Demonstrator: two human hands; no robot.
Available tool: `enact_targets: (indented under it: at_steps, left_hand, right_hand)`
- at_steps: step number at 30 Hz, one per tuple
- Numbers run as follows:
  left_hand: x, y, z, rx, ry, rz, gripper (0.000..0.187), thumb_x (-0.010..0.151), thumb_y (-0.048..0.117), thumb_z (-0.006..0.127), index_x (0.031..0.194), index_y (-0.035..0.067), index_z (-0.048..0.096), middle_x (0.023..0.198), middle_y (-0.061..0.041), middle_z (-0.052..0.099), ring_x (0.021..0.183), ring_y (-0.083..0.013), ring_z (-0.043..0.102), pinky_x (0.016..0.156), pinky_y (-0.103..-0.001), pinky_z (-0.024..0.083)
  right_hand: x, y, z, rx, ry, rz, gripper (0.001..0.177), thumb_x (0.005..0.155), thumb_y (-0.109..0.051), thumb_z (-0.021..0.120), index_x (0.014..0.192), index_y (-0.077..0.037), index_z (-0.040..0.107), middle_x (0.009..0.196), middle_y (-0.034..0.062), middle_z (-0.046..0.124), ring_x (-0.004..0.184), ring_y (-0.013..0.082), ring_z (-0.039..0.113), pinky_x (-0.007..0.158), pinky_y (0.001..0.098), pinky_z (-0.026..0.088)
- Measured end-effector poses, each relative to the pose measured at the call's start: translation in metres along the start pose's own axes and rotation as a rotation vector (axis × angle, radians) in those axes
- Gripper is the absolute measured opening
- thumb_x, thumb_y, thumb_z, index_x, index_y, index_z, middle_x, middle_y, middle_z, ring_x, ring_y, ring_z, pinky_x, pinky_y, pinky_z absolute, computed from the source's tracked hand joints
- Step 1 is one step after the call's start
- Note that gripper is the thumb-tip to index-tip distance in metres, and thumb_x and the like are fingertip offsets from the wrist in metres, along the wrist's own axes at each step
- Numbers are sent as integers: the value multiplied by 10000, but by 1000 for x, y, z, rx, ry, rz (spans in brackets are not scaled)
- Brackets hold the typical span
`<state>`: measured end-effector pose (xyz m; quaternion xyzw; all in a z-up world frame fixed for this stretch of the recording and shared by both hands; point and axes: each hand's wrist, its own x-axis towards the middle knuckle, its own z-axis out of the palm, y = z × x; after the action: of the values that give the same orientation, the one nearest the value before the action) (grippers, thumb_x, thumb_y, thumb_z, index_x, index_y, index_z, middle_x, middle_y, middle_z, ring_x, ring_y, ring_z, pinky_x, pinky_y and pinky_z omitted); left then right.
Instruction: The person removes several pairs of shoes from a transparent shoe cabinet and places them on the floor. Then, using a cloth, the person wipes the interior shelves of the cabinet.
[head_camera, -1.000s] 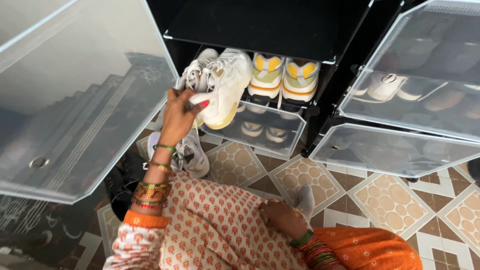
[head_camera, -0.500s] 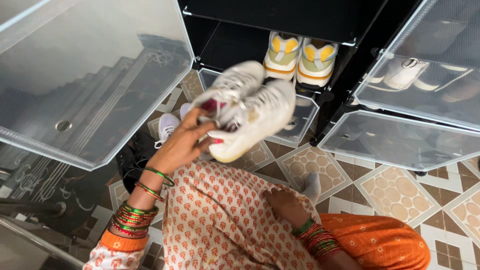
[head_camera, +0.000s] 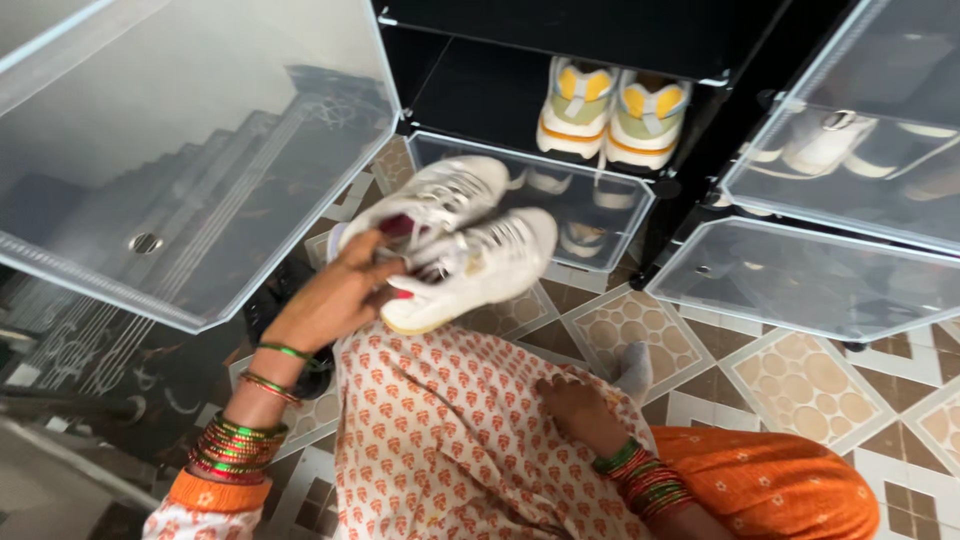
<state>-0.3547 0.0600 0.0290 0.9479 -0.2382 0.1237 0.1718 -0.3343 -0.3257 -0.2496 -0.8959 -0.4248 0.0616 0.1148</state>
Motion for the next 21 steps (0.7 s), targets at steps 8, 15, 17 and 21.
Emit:
enact_targets:
  at_steps: [8,15,17,21]
  left_hand:
    - [-8,-40,21,-146,151,-328,358,839,101,732,1186,25,687,1175,-219,567,1099,-394,597,954,-475,496]
    - [-29,-56,121,56,379,-430,380,812,80,738,1183,24,679,1132,-266,549,1066,-439,559,933,-500,482]
    - [-30,-57,141,105,417,-530,344,837,84,737,1174,35,681,1107,-260,547,1052,-433,553,929,-498,475]
    - [-39,-63,161,81,474,-661,302,849,104,749,1138,40,687,1097,-263,544,1037,-437,543,895,-499,464]
  right_hand:
    - [-6,15,-8,-40,-80,51,634,669,-90,801,1227,-54,504,1092,212,639,918,406,685,727,480,571]
    - [-38,38,-17,84,-251,231,799,701,-61,739,1440,-123,442,1248,191,586,954,404,670,734,484,569]
    - [-41,38,-11,55,-163,177,720,721,-81,721,1392,-118,462,1163,171,626,944,385,683,741,468,576]
    - [-36,45,1,29,-148,176,639,773,-105,700,1373,-127,479,1120,157,650,935,370,697,725,468,584]
